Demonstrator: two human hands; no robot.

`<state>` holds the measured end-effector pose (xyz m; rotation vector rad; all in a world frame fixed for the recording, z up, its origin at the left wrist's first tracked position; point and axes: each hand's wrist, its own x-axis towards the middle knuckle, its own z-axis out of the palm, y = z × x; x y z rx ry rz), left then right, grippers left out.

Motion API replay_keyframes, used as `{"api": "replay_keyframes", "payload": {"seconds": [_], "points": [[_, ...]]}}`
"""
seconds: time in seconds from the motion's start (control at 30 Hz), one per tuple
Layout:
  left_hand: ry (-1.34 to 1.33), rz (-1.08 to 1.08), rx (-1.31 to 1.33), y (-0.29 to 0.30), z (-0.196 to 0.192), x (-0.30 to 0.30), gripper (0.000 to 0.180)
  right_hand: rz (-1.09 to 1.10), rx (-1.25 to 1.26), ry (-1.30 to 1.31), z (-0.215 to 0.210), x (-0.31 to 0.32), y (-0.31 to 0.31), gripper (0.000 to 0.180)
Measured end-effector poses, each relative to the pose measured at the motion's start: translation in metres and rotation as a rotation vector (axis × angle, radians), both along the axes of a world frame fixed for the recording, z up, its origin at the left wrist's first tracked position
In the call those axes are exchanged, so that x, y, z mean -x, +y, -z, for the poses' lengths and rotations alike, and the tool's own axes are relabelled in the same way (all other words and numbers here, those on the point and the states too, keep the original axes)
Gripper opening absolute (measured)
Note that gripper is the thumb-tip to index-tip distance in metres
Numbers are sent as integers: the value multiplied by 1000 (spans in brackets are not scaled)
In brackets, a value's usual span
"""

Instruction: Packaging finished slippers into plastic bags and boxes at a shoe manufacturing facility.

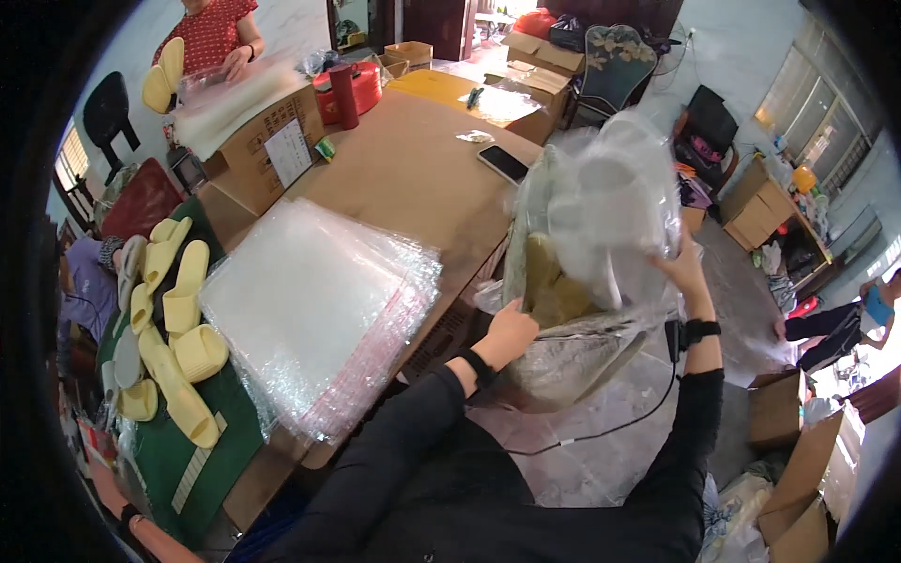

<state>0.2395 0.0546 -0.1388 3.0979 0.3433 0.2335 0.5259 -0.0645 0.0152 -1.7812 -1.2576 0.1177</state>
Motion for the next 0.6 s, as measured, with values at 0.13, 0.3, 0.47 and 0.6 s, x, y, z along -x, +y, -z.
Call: {"api": "replay_keyframes", "payload": {"seconds": [0.13, 0.3, 0.47, 0.6], "points": [[-26, 16, 56, -15, -20, -2, 10, 75, 412, -329, 23, -29, -36, 79], [-106, 101, -17, -22, -39, 2, 9, -175, 921, -253, 25, -6, 19, 78], [-102, 94, -21, -15, -36, 7, 8, -255, 1241, -307, 78, 6, 96, 79], [-149, 152, -16, -20, -52, -3, 9, 285, 1191, -419, 183, -22, 84, 56]]}}
